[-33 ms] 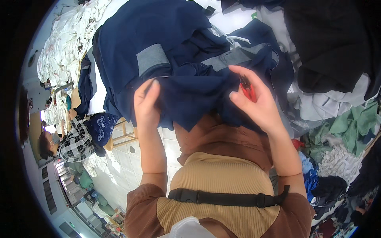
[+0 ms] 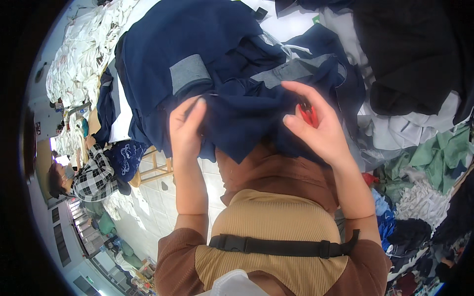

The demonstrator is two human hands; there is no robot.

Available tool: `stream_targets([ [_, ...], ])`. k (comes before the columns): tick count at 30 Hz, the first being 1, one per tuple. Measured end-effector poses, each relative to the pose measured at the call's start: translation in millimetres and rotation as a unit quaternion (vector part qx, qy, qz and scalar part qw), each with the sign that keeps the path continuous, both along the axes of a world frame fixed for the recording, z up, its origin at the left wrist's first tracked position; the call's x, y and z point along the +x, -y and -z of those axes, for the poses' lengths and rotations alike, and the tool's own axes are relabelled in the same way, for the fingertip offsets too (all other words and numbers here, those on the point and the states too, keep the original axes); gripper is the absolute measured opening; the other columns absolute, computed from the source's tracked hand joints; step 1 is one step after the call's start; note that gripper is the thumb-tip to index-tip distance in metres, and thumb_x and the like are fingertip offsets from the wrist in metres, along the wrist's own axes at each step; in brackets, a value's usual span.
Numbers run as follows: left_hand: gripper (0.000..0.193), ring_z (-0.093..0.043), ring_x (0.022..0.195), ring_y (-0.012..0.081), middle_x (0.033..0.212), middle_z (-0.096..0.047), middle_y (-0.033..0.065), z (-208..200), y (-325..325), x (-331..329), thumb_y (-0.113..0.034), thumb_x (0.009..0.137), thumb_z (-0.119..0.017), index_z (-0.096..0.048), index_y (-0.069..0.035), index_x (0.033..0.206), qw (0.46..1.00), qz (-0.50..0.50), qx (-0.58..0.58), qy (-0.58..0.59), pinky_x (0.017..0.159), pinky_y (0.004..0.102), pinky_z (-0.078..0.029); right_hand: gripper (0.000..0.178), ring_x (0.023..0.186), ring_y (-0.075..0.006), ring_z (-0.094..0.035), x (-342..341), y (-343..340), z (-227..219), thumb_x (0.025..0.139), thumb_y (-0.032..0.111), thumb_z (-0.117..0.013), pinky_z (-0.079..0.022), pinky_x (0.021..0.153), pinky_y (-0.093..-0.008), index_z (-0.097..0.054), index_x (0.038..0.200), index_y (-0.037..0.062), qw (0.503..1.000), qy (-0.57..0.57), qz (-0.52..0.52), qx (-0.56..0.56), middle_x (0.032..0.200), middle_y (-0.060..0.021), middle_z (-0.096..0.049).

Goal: The person trims threads from blue fabric with thread snips, fastens a belt buckle around their waist, and cuts loose threads on the fabric using the thread snips.

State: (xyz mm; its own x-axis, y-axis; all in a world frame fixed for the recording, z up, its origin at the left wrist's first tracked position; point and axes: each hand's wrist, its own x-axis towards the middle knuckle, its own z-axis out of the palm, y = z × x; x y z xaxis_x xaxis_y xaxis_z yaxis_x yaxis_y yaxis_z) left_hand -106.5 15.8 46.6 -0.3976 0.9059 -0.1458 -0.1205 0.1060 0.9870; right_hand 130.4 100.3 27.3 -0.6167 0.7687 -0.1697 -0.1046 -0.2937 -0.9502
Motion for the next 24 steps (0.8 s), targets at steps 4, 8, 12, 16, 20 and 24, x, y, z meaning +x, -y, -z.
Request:
stream_targets([
  [4,0.018,-0.057,0.077,0.0057,0.084,-0.066,0.0032,2,-12,20,-0.009,0.084,-0.063,-0.065,0.005,0.095,0.993,0.062,0.02,-0.095,0.071,0.0188,-0.045,0.051,0.06,-0.002,-0.035,-13,15,-11,0.089,0.03,-0.052,-0.027,0.053,-0.0157,-0.039,0.13,0.0018,0.998,-0.038,0.027,0.038,0.074,0.0035,-0.042],
  [8,0.017,-0.059,0.074,0.007,0.08,-0.067,0.0066,7,-15,31,-0.008,0.083,-0.063,-0.065,0.005,0.095,0.985,0.103,0.013,-0.137,0.068,0.02,-0.046,0.033,0.057,-0.0032,-0.036,-6,26,-10,0.096,0.028,-0.035,-0.028,0.051,-0.0158,-0.044,0.116,0.0032,0.997,0.039,0.025,0.069,0.071,-0.0012,-0.049],
  [12,0.017,-0.063,0.076,0.0107,0.083,-0.068,0.0108,11,-14,32,-0.007,0.082,-0.063,-0.065,0.004,0.094,0.976,0.162,0.035,-0.143,0.069,0.0224,-0.048,0.021,0.058,-0.0018,-0.045,5,28,-4,0.094,0.019,-0.047,-0.034,0.053,-0.0162,-0.051,0.105,0.0019,0.999,0.026,0.018,0.014,0.076,-0.0024,-0.061],
  [16,0.017,-0.065,0.076,0.0157,0.085,-0.068,0.0125,12,-11,31,-0.005,0.08,-0.063,-0.065,0.003,0.095,0.963,0.207,0.03,-0.171,0.07,0.0244,-0.049,0.019,0.059,-0.0022,-0.049,-2,29,-11,0.092,0.019,-0.052,-0.037,0.052,-0.0158,-0.056,0.099,0.0011,0.999,0.032,0.019,-0.023,0.078,-0.0038,-0.063],
  [20,0.017,-0.066,0.073,0.0225,0.084,-0.068,0.0134,12,-11,35,-0.003,0.076,-0.064,-0.067,0.001,0.093,0.946,0.213,0.083,-0.229,0.067,0.0269,-0.049,0.02,0.057,-0.0024,-0.049,-3,27,-12,0.092,0.02,-0.052,-0.038,0.051,-0.0158,-0.059,0.093,0.001,0.999,0.031,0.014,-0.037,0.078,-0.0032,-0.064],
  [24,0.017,-0.064,0.067,0.0251,0.078,-0.066,0.0136,11,-10,37,-0.002,0.073,-0.066,-0.067,-0.001,0.09,0.936,0.218,0.089,-0.262,0.061,0.0287,-0.048,0.021,0.056,-0.0023,-0.048,0,26,-8,0.093,0.02,-0.051,-0.035,0.049,-0.0157,-0.058,0.089,0.001,0.998,0.065,-0.002,-0.021,0.074,-0.0019,-0.062],
])
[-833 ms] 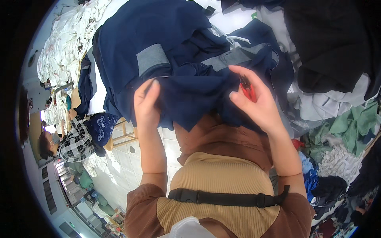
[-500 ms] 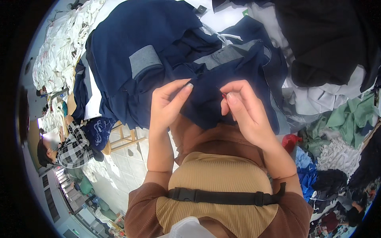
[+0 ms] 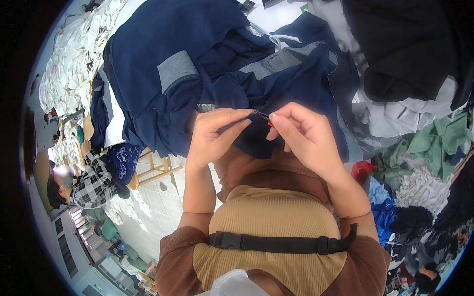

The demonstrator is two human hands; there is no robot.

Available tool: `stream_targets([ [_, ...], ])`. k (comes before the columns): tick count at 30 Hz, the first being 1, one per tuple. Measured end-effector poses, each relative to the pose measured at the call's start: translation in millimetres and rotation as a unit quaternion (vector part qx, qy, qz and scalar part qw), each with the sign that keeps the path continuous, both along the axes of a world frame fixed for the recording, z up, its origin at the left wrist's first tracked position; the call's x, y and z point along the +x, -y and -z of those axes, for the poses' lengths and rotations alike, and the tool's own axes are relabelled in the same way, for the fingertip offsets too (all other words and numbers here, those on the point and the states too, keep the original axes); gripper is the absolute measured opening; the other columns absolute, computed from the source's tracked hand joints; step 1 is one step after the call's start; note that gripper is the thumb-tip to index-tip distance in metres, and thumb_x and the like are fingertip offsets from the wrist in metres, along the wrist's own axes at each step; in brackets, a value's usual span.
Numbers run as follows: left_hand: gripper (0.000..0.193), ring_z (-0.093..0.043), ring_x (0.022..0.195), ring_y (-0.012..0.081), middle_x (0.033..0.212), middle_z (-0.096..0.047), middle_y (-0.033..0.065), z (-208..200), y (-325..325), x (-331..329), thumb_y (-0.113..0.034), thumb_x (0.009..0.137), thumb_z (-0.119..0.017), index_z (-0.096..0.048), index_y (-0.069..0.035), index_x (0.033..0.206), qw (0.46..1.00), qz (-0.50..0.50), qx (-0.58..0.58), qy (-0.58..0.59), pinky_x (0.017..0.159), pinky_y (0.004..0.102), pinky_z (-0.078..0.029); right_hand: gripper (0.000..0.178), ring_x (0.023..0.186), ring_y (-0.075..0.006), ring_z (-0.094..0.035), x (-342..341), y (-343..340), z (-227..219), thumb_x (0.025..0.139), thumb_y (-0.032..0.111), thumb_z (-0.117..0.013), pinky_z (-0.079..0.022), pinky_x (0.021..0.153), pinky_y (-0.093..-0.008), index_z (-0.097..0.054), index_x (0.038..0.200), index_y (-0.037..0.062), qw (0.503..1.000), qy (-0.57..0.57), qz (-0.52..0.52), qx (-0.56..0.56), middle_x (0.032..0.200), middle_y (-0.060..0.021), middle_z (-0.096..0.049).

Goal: The person trims threads from blue fabric with thread snips, fastens a belt buckle around their waist, and cuts loose threads on the fabric using the thread snips.

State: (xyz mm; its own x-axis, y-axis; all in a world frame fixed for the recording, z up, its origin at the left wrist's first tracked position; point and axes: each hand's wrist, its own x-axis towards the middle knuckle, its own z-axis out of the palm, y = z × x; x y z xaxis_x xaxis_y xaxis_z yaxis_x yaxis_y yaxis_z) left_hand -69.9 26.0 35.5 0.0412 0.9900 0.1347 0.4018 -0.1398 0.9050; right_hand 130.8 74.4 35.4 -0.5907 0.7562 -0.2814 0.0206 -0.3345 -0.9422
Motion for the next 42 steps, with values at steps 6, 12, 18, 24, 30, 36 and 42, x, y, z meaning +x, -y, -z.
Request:
stream_targets([
  [6,0.021,-0.059,0.061,0.0221,0.073,-0.064,0.0123,4.4,-2.4,-0.1,0.005,0.071,-0.066,-0.066,0.001,0.092,0.995,0.032,0.078,-0.046,0.057,0.0267,-0.044,0.019,0.06,-0.0022,-0.049,-0.1,-2.7,-3.3,0.092,0.017,-0.052,-0.035,0.053,-0.016,-0.057,0.084,0.0003,1.0,-0.006,-0.007,0.007,0.069,0.0,-0.058],
  [12,0.022,-0.059,0.061,0.0224,0.074,-0.064,0.0125,-1.4,-2.0,-1.3,0.005,0.07,-0.066,-0.066,0.001,0.092,0.997,0.033,0.051,-0.045,0.056,0.0271,-0.044,0.018,0.063,-0.0034,-0.051,2.2,-4.1,-6.3,0.092,0.015,-0.053,-0.038,0.058,-0.0167,-0.055,0.084,-0.0013,1.0,-0.01,-0.01,0.005,0.068,-0.0007,-0.057],
  [18,0.022,-0.059,0.061,0.0236,0.072,-0.063,0.0126,1.6,-0.4,-0.2,0.005,0.069,-0.067,-0.066,0.001,0.09,0.995,0.043,0.055,-0.068,0.057,0.028,-0.043,0.017,0.065,-0.0034,-0.051,0.8,-4.5,-6.1,0.092,0.015,-0.053,-0.039,0.059,-0.0166,-0.055,0.085,-0.0013,0.999,-0.024,-0.019,0.009,0.069,-0.0009,-0.057],
  [24,0.021,-0.057,0.059,0.0239,0.069,-0.061,0.0124,1.3,-1.4,1.5,0.004,0.068,-0.068,-0.066,0.001,0.089,0.995,0.037,0.067,-0.062,0.055,0.0288,-0.042,0.016,0.065,-0.0029,-0.051,-1.6,-4.6,-6.4,0.091,0.014,-0.054,-0.039,0.059,-0.0162,-0.055,0.085,-0.0011,0.999,-0.031,-0.013,0.002,0.069,-0.0006,-0.057],
  [30,0.021,-0.057,0.058,0.0231,0.068,-0.061,0.0121,-1.2,-1.4,0.4,0.004,0.068,-0.068,-0.066,0.0,0.089,0.994,0.045,0.066,-0.079,0.055,0.0289,-0.042,0.017,0.063,-0.0033,-0.052,1.6,-6.3,-7.9,0.091,0.014,-0.055,-0.039,0.058,-0.0168,-0.054,0.084,-0.001,1.0,0.002,-0.016,0.004,0.067,-0.0009,-0.057],
  [36,0.021,-0.057,0.058,0.0229,0.068,-0.06,0.0118,-1.3,-1.4,0.5,0.004,0.069,-0.067,-0.067,0.0,0.089,0.994,0.032,0.066,-0.087,0.054,0.0284,-0.042,0.016,0.064,-0.0041,-0.053,2.6,-7.2,-8.6,0.091,0.013,-0.054,-0.04,0.058,-0.0174,-0.053,0.084,-0.0013,1.0,0.003,-0.024,0.016,0.068,-0.002,-0.058],
  [42,0.021,-0.057,0.059,0.0232,0.068,-0.061,0.0121,-3.1,-0.6,-0.7,0.005,0.068,-0.067,-0.067,-0.001,0.089,0.992,0.047,0.05,-0.106,0.054,0.0285,-0.042,0.016,0.065,-0.0045,-0.054,2.6,-7.9,-8.8,0.091,0.013,-0.054,-0.041,0.059,-0.0176,-0.053,0.085,-0.0017,0.999,-0.005,-0.026,0.019,0.069,-0.0023,-0.058],
])
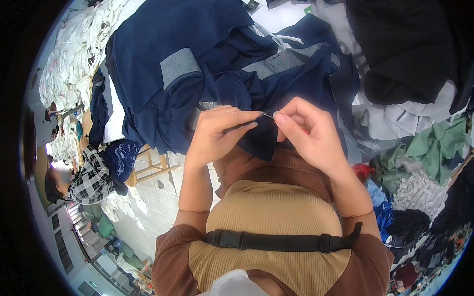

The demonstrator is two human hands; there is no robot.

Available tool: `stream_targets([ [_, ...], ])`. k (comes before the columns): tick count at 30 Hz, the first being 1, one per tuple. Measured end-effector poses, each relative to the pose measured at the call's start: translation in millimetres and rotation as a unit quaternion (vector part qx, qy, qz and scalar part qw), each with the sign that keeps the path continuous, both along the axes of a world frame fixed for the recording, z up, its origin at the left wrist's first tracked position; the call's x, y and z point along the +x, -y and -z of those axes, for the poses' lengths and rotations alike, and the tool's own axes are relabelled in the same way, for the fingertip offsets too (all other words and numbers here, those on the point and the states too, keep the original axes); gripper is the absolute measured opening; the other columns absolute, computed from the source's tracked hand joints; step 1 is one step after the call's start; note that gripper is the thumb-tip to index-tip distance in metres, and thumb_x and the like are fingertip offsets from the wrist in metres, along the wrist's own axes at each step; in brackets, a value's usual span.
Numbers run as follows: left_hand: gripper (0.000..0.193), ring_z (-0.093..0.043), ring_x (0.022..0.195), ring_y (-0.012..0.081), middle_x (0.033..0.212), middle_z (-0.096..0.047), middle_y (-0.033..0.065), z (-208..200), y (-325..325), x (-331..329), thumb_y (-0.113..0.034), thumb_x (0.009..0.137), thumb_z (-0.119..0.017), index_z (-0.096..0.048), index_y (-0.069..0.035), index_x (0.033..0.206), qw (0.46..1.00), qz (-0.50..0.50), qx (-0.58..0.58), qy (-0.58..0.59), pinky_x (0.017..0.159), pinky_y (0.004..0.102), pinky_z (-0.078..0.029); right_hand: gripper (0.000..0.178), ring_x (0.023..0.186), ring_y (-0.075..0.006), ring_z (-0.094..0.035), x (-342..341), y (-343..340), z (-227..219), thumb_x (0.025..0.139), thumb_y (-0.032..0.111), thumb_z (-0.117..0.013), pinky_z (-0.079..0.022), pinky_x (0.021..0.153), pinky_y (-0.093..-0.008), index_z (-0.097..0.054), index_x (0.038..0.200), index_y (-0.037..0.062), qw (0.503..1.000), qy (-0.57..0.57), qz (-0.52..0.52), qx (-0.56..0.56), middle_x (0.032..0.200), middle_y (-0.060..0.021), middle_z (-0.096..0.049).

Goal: The person trims threads from blue fabric with thread snips, fastens a belt buckle around their waist, and cuts loose threads on the fabric using the thread snips.

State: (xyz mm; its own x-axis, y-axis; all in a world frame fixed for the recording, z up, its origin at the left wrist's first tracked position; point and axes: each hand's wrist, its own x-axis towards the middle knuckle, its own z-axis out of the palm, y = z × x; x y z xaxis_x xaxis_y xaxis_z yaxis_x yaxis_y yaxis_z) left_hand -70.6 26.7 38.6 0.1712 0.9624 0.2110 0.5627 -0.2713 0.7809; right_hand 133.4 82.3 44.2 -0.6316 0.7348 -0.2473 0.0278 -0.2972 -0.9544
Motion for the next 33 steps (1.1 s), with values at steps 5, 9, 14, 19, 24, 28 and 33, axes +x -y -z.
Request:
stream_targets([
  [5,0.021,-0.057,0.06,0.0232,0.069,-0.061,0.0119,3,1,2,0.004,0.068,-0.067,-0.067,0.0,0.089,1.0,0.004,0.015,-0.005,0.054,0.0286,-0.043,0.013,0.065,-0.004,-0.053,-2,2,-3,0.09,0.011,-0.055,-0.04,0.059,-0.017,-0.053,0.086,-0.0015,1.0,-0.004,0.001,-0.006,0.071,-0.0019,-0.058],
  [9,0.022,-0.058,0.06,0.0229,0.07,-0.061,0.0114,0,2,6,0.004,0.067,-0.068,-0.067,-0.001,0.089,1.0,-0.015,0.011,0.001,0.054,0.028,-0.043,0.01,0.064,-0.0026,-0.051,-2,6,12,0.089,0.009,-0.057,-0.039,0.058,-0.0157,-0.053,0.088,-0.0003,0.999,-0.048,0.018,-0.002,0.072,-0.0007,-0.057],
  [14,0.023,-0.054,0.055,0.022,0.058,-0.054,0.0063,4,2,9,-0.004,0.067,-0.07,-0.068,-0.009,0.089,0.999,-0.032,0.035,0.005,0.054,0.0303,-0.043,0.01,0.064,-0.0017,-0.049,0,6,10,0.087,0.009,-0.059,-0.039,0.058,-0.0153,-0.053,0.09,0.0012,0.996,-0.06,0.017,-0.061,0.072,0.0009,-0.057],
  [19,0.023,-0.054,0.055,0.0222,0.059,-0.054,0.0065,8,1,9,-0.004,0.067,-0.07,-0.068,-0.008,0.089,0.999,-0.028,0.037,0.011,0.054,0.0305,-0.043,0.01,0.064,-0.0011,-0.049,0,6,7,0.086,0.008,-0.061,-0.038,0.058,-0.015,-0.053,0.09,0.002,0.994,-0.057,0.018,-0.087,0.073,0.0016,-0.057],
  [24,0.023,-0.057,0.058,0.0236,0.063,-0.058,0.009,1,1,9,-0.003,0.068,-0.069,-0.068,-0.006,0.09,0.999,0.009,-0.017,0.034,0.056,0.0305,-0.045,0.01,0.065,-0.0001,-0.048,4,8,16,0.086,0.006,-0.06,-0.037,0.058,-0.0148,-0.052,0.091,0.0023,0.992,-0.076,0.019,-0.1,0.073,0.0024,-0.057],
  [28,0.019,-0.061,0.066,0.0196,0.075,-0.064,0.0113,2,2,8,0.002,0.073,-0.066,-0.067,0.0,0.092,0.995,0.017,-0.041,0.092,0.059,0.0264,-0.046,0.01,0.066,0.0005,-0.047,8,8,18,0.087,0.006,-0.058,-0.036,0.058,-0.0147,-0.051,0.092,0.0026,0.992,-0.086,0.025,-0.088,0.075,0.0026,-0.057],
  [33,0.014,-0.061,0.074,0.0123,0.081,-0.067,0.01,4,6,8,-0.001,0.08,-0.063,-0.066,0.004,0.093,0.961,0.0,-0.176,0.216,0.067,0.0232,-0.047,0.024,0.065,0.0008,-0.04,9,3,5,0.085,0.005,-0.058,-0.032,0.058,-0.0148,-0.051,0.108,0.0016,0.998,-0.054,0.019,-0.009,0.074,0.0052,-0.051],
])
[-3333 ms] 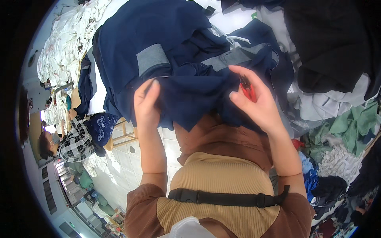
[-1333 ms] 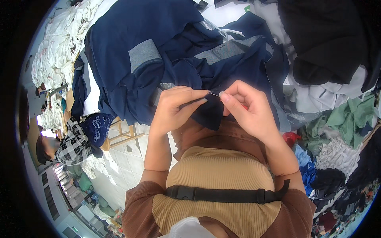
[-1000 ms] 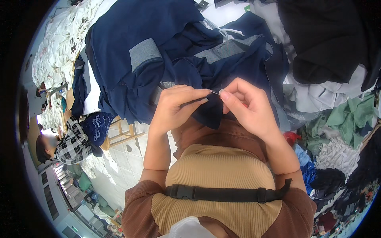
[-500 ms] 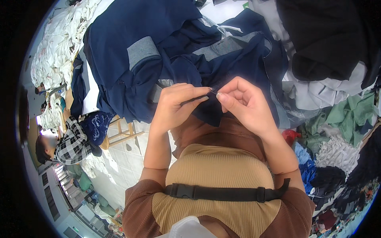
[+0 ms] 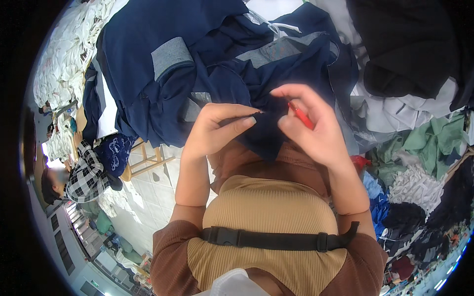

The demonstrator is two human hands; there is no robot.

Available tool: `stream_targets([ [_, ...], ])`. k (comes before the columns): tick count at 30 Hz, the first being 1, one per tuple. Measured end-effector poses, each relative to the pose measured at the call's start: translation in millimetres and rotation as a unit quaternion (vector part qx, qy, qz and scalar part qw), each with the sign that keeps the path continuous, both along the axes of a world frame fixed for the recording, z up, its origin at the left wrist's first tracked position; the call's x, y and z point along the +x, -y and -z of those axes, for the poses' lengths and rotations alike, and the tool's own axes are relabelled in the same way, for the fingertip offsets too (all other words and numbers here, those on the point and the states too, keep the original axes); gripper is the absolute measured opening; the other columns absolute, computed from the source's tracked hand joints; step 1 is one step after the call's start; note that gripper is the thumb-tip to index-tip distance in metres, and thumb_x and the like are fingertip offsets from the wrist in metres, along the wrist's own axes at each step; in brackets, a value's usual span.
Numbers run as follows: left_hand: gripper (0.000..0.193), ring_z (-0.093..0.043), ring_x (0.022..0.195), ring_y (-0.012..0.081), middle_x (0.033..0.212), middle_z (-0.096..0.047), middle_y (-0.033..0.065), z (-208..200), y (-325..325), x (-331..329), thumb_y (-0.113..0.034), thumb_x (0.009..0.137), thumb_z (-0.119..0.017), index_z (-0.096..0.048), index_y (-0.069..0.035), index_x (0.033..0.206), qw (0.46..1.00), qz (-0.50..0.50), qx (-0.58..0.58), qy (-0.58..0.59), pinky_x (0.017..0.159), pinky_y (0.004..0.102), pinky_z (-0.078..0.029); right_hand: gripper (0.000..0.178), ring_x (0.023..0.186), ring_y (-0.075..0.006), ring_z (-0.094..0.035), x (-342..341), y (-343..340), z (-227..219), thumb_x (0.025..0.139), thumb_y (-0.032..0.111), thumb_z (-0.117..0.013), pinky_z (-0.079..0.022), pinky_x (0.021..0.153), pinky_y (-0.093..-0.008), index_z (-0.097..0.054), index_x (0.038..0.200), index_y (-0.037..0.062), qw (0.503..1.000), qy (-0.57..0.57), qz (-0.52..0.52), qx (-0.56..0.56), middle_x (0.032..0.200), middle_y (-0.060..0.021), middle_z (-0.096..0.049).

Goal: The person trims threads from blue fabric with thread snips, fastens a belt buckle around their waist, and cuts loose threads on the fabric using the thread snips.

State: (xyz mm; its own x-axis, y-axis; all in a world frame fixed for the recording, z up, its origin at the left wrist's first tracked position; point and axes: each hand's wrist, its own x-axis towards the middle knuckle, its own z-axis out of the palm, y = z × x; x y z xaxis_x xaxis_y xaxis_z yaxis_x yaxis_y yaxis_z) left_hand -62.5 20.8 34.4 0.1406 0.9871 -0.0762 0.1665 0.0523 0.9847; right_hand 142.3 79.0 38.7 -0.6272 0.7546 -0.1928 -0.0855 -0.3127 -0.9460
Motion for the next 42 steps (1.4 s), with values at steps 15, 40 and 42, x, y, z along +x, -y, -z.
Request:
stream_targets([
  [15,0.015,-0.059,0.08,0.0061,0.087,-0.068,0.0049,12,6,8,-0.004,0.085,-0.061,-0.066,0.003,0.097,0.976,-0.092,-0.107,0.168,0.072,0.0194,-0.047,0.027,0.081,-0.0032,-0.044,-8,6,5,0.09,0.009,-0.053,-0.034,0.068,-0.0164,-0.048,0.115,0.0007,0.993,0.026,0.117,-0.016,0.089,0.0001,-0.051],
  [40,0.02,-0.059,0.086,0.0084,0.096,-0.065,0.006,7,5,7,-0.006,0.089,-0.055,-0.063,0.004,0.105,0.925,-0.143,-0.107,0.335,0.08,0.021,-0.047,0.034,0.085,-0.0124,-0.061,-15,13,-5,0.073,-0.006,-0.066,-0.048,0.074,-0.0216,-0.059,0.106,-0.0013,0.947,0.139,0.1,0.273,0.097,-0.0095,-0.063],
  [42,0.02,-0.059,0.086,0.0084,0.096,-0.065,0.0061,7,5,7,-0.006,0.089,-0.055,-0.063,0.004,0.105,0.926,-0.141,-0.106,0.334,0.08,0.0211,-0.047,0.034,0.084,-0.0124,-0.061,-16,13,-5,0.073,-0.006,-0.066,-0.048,0.074,-0.0215,-0.059,0.106,-0.0013,0.948,0.136,0.097,0.27,0.096,-0.0095,-0.063],
])
